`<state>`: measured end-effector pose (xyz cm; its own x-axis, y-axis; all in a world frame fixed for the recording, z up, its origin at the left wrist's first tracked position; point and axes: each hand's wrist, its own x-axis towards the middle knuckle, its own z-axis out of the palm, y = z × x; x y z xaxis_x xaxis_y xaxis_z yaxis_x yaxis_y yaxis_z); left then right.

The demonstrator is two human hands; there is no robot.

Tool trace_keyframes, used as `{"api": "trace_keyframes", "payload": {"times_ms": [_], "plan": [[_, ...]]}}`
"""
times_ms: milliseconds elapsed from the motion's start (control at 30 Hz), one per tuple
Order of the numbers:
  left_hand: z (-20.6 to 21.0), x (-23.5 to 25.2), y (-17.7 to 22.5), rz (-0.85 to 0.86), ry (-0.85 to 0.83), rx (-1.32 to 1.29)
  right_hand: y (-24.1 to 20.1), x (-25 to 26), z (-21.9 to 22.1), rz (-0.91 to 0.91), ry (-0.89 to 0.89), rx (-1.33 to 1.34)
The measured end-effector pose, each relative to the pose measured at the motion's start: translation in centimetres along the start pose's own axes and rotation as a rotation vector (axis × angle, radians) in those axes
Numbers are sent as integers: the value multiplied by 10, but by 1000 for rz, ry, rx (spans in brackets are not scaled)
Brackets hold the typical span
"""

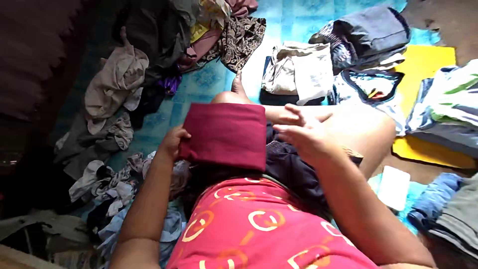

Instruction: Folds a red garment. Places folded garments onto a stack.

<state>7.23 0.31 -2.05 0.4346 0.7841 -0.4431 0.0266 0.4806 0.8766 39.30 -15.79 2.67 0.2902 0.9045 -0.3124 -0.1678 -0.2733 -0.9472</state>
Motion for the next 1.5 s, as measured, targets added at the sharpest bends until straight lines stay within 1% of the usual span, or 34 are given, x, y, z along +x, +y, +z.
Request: {"api": "trace_keyframes", "payload": {"times_ms": [67, 133, 167, 200, 267, 300, 333, 367, 400, 433, 467, 533, 567, 600, 667, 700, 733, 767, 800, 867, 933, 1000, 1033, 1067, 1100, 1133, 1167, 1233, 1267, 1333, 1367, 1400, 1433, 1500], "plan": [[-15, 8, -15, -62, 23, 81, 15, 18, 18, 176, -33, -47], [-14, 11, -18, -68, 67, 132, 23, 28, 32, 288, -55, -3], [-13, 10, -18, -46, 119, 230, 25, 33, 36, 316, -43, 42], [-11, 7, -16, -12, 184, 387, 26, 38, 38, 342, -24, 89], [-3, -4, -8, 113, 311, 651, 23, 49, 39, 381, -8, 191], [5, -13, -3, 190, 338, 638, 21, 54, 39, 385, -16, 226], [16, -23, 1, 223, 317, 525, 19, 58, 42, 377, -21, 238], [29, -33, 6, 163, 254, 353, 15, 61, 47, 356, -19, 235], [39, -41, 10, 49, 181, 198, 6, 61, 54, 315, -28, 232], [46, -44, 11, -60, 138, 87, -6, 59, 62, 243, -66, 213], [52, -44, 11, -125, 126, 13, -20, 55, 70, 140, -152, 142], [57, -43, 16, -143, 105, -112, -51, 42, 87, -99, -328, -134], [57, -45, 20, -98, 56, -187, -64, 34, 96, -230, -406, -303], [56, -47, 23, -11, -3, -282, -75, 24, 106, -388, -477, -476], [51, -45, 24, 239, -118, -466, -91, 2, 121, -727, -556, -768], [47, -42, 27, 351, -131, -493, -94, -7, 125, -890, -564, -872], [46, -40, 32, 432, -62, -466, -96, -15, 127, -1014, -568, -965], [47, -40, 43, 459, 36, -404, -97, -21, 127, -1083, -586, -1047], [49, -38, 51, 441, 114, -378, -95, -26, 126, -1103, -617, -1121], [48, -29, 45, 417, 212, -323, -85, -30, 126, -1037, -715, -1236], [42, -16, 21, 391, 135, -357, -62, -25, 126, -878, -857, -1281], [30, 0, -14, 305, 63, -484, -32, -15, 124, -681, -1015, -1256], [25, 3, -30, 277, 55, -523, -19, -10, 120, -589, -1080, -1205], [24, 3, -41, 242, 88, -553, -11, -5, 114, -532, -1097, -1125], [26, 3, -43, 181, 143, -574, -7, 0, 106, -504, -1039, -1003], [28, 2, -41, 120, 195, -558, -5, 4, 96, -482, -899, -855], [31, 1, -37, 63, 221, -521, -3, 10, 86, -420, -700, -726], [32, 2, -31, 5, 202, -437, 9, 32, 69, -237, -278, -523], [31, 4, -30, 3, 190, -412, 16, 45, 63, -117, -153, -401], [33, 6, -26, 33, 182, -384, 24, 63, 56, 139, -100, -111], [37, 5, -21, 57, 175, -357, 23, 70, 54, 236, -107, 19], [42, 3, -14, 83, 155, -325, 19, 74, 53, 292, -130, 130], [48, -1, -5, 110, 118, -295, 14, 75, 51, 297, -177, 225], [65, -10, 14, 192, 25, -232, 10, 70, 46, 198, -314, 374]]}}
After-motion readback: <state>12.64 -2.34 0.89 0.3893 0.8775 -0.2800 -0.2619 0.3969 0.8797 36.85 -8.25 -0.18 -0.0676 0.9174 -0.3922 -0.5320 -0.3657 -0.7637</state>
